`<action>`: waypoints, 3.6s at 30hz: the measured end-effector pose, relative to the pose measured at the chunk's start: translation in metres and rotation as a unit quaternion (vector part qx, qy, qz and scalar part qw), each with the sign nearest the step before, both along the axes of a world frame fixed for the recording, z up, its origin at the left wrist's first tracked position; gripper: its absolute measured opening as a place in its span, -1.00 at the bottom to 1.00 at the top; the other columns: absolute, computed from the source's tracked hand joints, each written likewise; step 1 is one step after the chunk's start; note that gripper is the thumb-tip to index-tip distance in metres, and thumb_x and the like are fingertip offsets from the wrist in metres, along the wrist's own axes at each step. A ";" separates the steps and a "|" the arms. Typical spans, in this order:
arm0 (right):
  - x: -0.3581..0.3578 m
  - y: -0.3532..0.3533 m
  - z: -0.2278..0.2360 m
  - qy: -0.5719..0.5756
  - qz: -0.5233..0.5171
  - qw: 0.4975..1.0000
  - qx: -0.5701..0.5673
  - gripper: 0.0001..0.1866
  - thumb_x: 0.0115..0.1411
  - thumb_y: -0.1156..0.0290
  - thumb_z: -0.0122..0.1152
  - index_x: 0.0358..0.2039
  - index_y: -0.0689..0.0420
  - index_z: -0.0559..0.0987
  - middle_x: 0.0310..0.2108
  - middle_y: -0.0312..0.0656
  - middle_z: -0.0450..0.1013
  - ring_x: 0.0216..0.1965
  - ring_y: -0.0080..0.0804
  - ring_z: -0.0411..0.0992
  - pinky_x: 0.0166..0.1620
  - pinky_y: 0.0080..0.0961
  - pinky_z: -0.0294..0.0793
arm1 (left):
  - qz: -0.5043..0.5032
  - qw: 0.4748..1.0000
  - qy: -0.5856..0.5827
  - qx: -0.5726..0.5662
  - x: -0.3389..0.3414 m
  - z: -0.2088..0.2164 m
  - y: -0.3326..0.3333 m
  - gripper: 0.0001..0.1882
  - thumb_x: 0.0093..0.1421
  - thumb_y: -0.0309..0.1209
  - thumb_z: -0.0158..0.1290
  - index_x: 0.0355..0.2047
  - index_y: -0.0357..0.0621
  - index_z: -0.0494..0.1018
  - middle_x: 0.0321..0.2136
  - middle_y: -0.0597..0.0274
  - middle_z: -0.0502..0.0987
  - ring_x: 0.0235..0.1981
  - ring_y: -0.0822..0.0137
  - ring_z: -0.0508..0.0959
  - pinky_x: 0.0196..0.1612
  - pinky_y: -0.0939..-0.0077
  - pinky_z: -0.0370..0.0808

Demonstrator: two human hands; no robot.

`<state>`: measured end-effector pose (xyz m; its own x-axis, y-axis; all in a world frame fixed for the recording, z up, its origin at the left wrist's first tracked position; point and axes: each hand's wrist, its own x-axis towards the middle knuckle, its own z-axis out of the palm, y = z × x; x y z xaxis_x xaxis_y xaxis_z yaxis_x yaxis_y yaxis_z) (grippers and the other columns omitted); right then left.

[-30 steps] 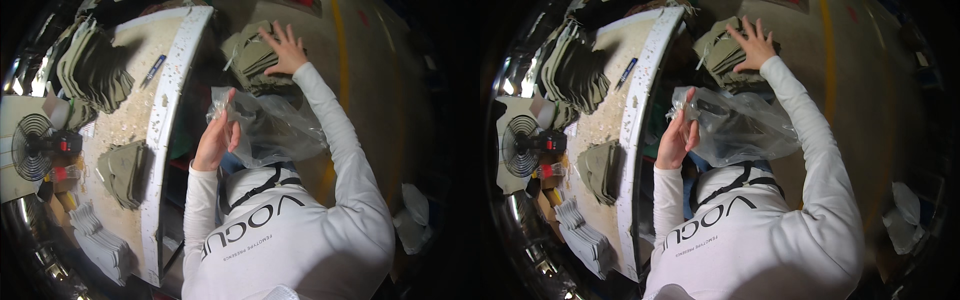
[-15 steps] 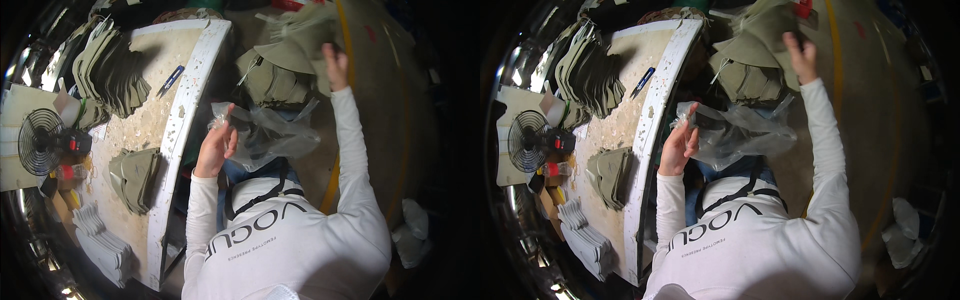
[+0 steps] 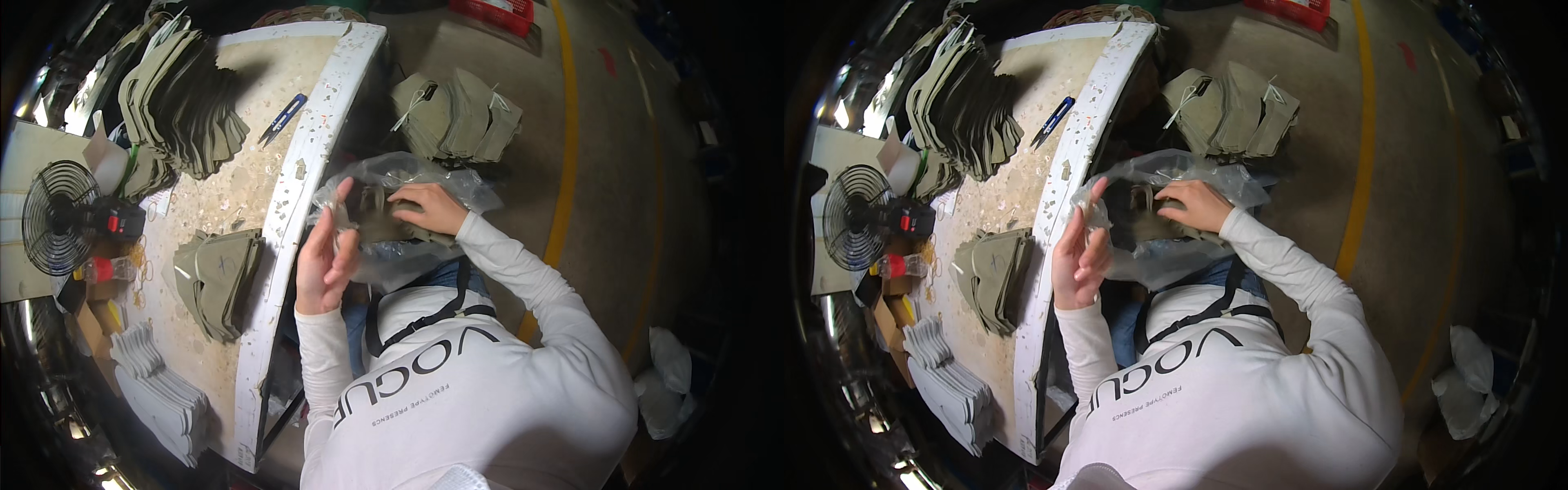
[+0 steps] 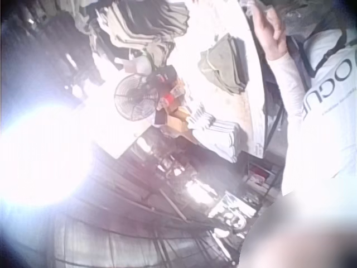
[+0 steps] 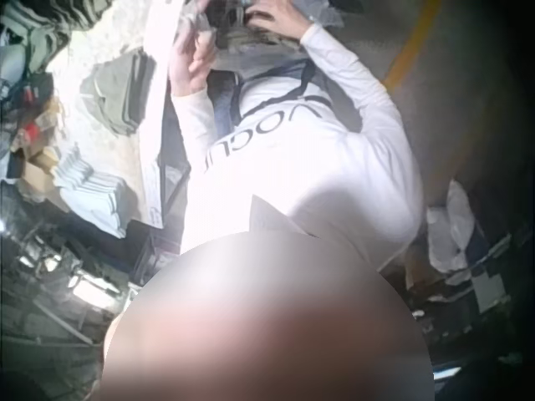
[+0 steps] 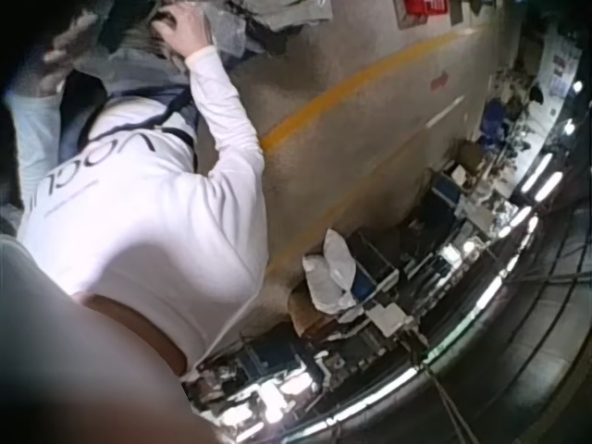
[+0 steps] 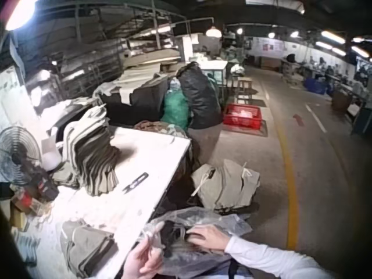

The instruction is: The person unpacks olive-green fabric pieces from a plastic bag and places them on a table. They then separate the pieces into two piles, repeatedly picking up individual pieces and moving them between piles.

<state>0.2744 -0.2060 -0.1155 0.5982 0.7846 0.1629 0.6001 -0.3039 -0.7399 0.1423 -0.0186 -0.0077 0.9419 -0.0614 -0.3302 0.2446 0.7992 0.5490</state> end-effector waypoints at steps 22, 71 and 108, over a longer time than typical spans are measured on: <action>0.140 -0.086 -0.035 -0.216 -0.511 0.832 0.003 -0.46 0.06 0.13 0.28 -0.07 0.30 0.53 -0.19 0.20 0.50 -0.14 0.14 0.48 -0.07 -0.12 0.46 | -0.157 0.906 0.022 0.393 -0.073 0.036 0.030 -0.51 0.37 -0.22 -0.11 0.22 -0.22 0.23 -0.73 0.44 0.33 -0.73 0.58 0.34 -0.62 0.67 0.25; 0.003 0.103 0.019 -0.102 0.439 0.848 -0.279 -0.17 -0.08 0.08 0.44 0.20 0.06 0.35 0.13 -0.01 0.36 0.14 -0.06 0.32 0.20 -0.29 0.27 | 0.196 0.936 0.003 0.294 -0.246 0.064 0.033 0.22 0.18 0.34 -0.18 0.27 -0.55 -0.47 -0.87 0.45 0.27 -0.89 0.64 0.19 -0.81 0.76 0.06; 0.128 -0.013 0.022 -0.164 -0.372 0.905 0.124 -0.22 -0.25 0.37 0.52 0.09 -0.02 0.44 -0.07 -0.02 0.51 -0.12 -0.08 0.52 -0.05 -0.27 0.48 | 0.130 0.962 -0.092 0.223 -0.224 0.054 0.031 0.33 0.09 0.47 -0.27 0.23 -0.61 -0.58 -0.74 0.12 0.46 -0.87 0.59 0.28 -0.79 0.83 0.18</action>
